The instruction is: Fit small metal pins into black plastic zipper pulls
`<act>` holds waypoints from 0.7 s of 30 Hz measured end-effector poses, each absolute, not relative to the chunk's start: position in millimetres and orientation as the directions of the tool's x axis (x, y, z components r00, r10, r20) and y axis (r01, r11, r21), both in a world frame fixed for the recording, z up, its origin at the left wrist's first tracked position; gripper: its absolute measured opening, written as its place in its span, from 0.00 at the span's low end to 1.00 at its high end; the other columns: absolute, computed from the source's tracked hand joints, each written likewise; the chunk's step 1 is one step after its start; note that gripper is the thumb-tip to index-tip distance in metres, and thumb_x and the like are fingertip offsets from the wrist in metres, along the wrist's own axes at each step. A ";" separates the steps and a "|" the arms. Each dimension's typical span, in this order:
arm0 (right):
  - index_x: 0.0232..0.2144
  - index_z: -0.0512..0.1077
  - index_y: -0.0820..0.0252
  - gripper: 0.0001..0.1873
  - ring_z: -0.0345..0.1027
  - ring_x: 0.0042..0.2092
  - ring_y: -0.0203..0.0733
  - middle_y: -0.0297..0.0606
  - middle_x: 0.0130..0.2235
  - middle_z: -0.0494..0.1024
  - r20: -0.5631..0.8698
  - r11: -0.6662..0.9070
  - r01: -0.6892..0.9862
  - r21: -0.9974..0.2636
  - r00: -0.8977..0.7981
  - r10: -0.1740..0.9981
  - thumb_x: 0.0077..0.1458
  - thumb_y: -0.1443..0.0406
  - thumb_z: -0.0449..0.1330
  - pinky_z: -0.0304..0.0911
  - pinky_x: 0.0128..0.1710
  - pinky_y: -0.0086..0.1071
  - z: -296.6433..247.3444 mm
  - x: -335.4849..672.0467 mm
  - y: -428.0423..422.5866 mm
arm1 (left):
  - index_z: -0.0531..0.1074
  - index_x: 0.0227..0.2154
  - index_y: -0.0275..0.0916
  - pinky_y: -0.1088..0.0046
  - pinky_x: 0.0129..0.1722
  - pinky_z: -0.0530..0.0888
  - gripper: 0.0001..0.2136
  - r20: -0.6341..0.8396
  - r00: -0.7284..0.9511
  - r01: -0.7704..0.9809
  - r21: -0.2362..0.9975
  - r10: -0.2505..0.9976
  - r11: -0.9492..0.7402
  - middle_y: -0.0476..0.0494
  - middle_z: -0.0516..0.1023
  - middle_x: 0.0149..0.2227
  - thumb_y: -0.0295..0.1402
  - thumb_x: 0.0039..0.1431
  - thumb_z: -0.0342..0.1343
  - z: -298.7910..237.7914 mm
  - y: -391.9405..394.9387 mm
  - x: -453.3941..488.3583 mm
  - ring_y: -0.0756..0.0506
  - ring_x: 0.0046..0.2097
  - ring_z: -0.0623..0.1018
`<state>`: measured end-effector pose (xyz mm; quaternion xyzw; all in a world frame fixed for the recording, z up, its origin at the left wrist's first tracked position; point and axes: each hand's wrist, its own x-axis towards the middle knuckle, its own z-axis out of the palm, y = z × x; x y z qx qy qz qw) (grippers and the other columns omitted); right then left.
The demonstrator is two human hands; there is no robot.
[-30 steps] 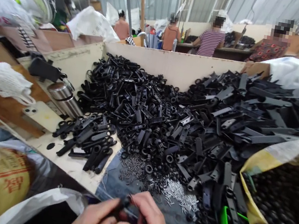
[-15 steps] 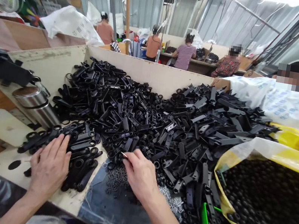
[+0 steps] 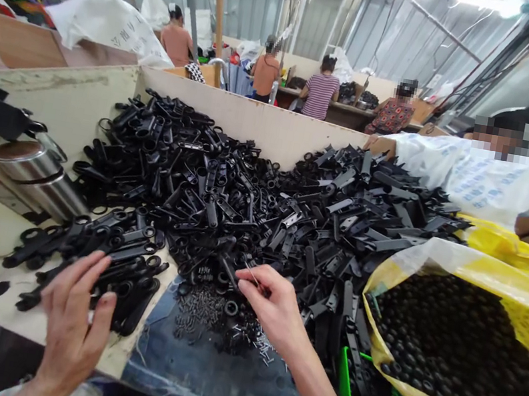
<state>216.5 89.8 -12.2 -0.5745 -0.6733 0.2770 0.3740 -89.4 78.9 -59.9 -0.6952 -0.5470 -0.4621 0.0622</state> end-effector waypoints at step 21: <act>0.45 0.79 0.54 0.10 0.76 0.38 0.39 0.39 0.40 0.78 0.425 0.438 0.388 -0.811 -0.122 0.897 0.66 0.71 0.60 0.71 0.38 0.26 -47.4 168.3 -2.5 | 0.53 0.71 0.36 0.36 0.68 0.36 0.28 0.397 -0.129 0.984 0.165 0.909 0.068 0.28 0.38 0.76 0.45 0.74 0.38 -94.7 66.7 -130.3 0.32 0.75 0.42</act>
